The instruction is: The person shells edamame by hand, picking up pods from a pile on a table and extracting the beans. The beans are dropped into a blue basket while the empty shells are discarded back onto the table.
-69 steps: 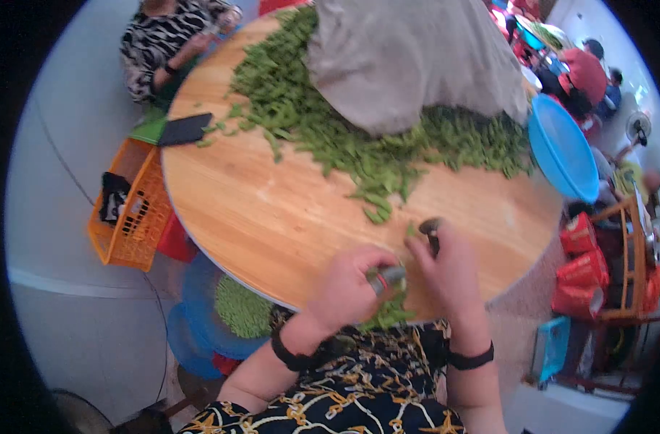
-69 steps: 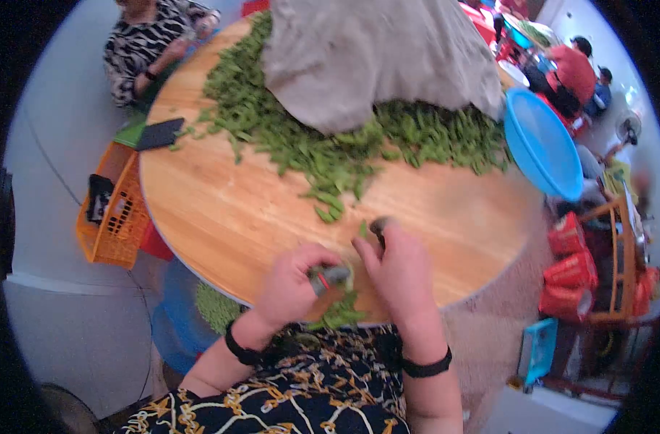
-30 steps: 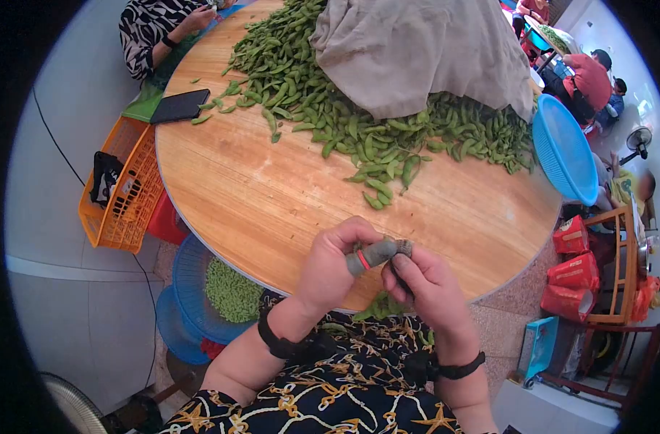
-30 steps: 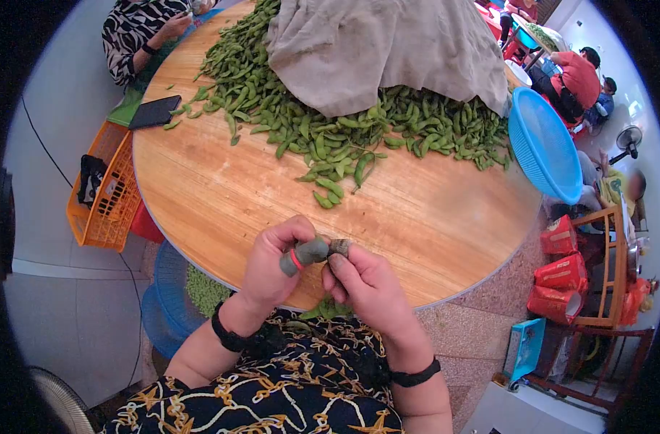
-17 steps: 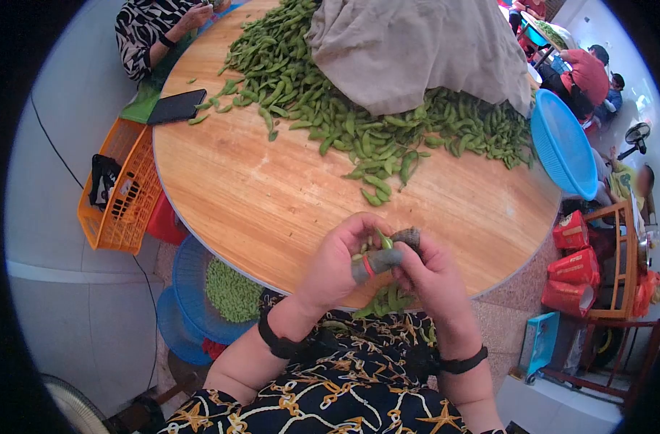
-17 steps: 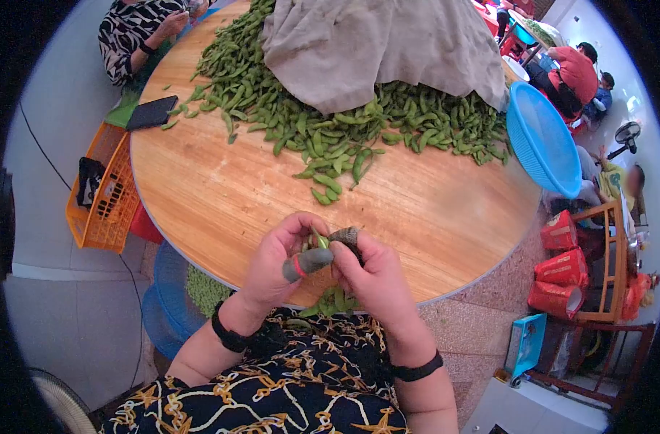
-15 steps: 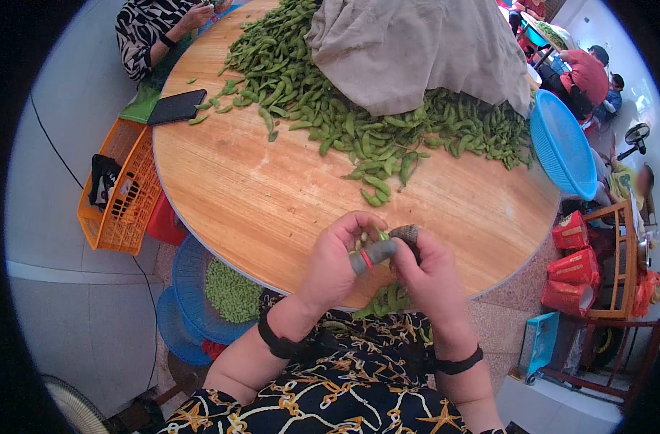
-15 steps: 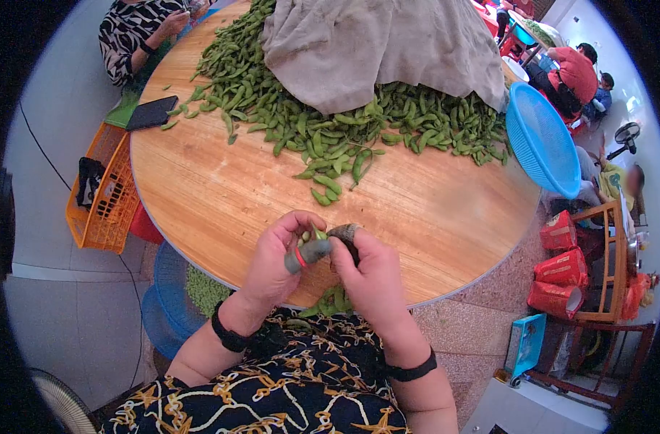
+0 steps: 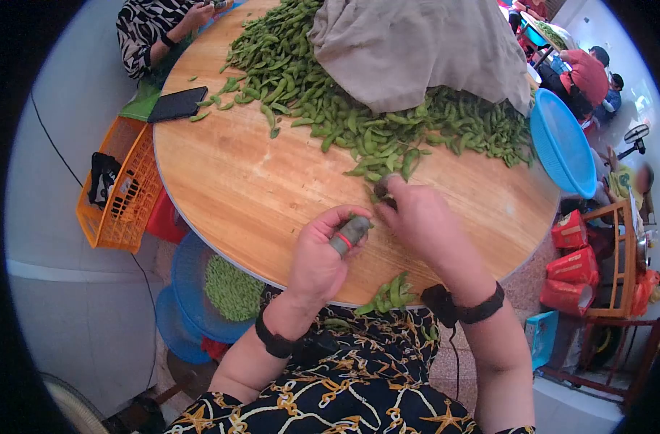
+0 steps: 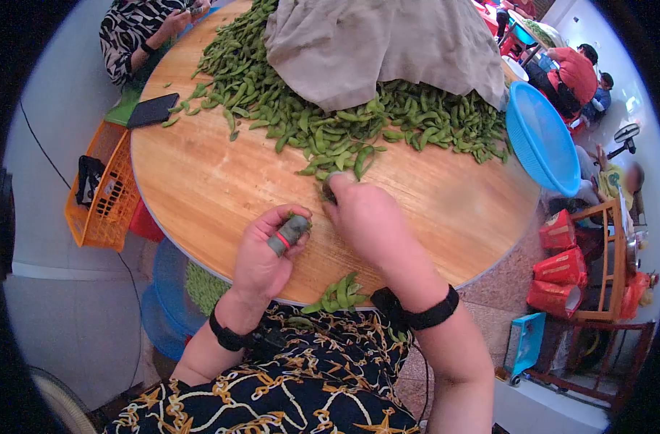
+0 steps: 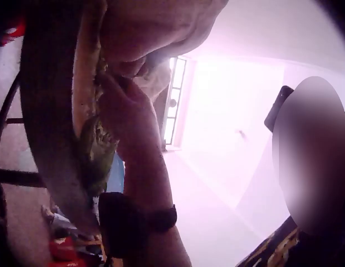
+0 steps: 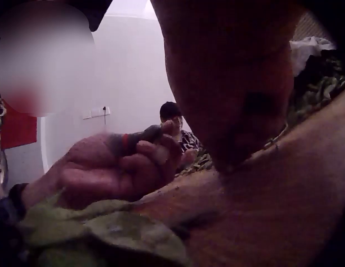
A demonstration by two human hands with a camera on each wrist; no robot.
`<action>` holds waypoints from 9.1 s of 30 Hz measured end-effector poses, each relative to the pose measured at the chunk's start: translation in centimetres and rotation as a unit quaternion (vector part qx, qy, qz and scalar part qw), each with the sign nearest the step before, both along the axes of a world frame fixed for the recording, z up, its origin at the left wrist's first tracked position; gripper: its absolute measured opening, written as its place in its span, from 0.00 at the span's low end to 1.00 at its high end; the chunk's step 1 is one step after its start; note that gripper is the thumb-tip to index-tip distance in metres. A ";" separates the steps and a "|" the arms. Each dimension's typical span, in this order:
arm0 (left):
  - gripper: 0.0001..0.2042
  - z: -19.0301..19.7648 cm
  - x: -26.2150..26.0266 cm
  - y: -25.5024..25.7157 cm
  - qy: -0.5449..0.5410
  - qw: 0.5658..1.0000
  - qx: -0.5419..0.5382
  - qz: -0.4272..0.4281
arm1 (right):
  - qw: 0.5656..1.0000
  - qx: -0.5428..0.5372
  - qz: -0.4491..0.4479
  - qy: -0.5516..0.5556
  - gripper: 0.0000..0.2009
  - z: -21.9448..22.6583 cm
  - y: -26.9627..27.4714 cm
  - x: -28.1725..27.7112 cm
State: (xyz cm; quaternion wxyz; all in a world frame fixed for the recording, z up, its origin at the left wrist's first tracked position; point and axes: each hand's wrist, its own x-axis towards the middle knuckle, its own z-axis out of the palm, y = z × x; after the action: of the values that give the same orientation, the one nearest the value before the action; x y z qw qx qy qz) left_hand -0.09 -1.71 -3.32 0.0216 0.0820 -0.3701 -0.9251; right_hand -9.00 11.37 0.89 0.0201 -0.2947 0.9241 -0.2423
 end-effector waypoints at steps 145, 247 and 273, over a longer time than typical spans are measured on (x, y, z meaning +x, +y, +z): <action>0.11 1.7 0.4 2.1 -0.049 0.981 -0.178 -0.061 | 0.901 -0.334 -0.131 -0.243 0.06 -0.9 4.4 5.2; 0.11 -0.1 -0.5 1.2 0.009 0.978 -0.155 -0.139 | 0.985 0.146 -0.057 0.067 0.08 -0.7 3.9 -2.9; 0.09 3.5 2.6 -0.9 0.168 0.699 -0.661 -0.214 | 0.921 -0.242 -0.181 -0.247 0.09 0.6 6.9 2.8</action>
State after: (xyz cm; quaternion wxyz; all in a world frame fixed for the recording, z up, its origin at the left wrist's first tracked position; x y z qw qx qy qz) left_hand 2.52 -2.65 0.15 -0.0665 -0.1918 -0.8843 -0.4205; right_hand -6.15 18.29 1.50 0.1317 -0.0491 0.8404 -0.5234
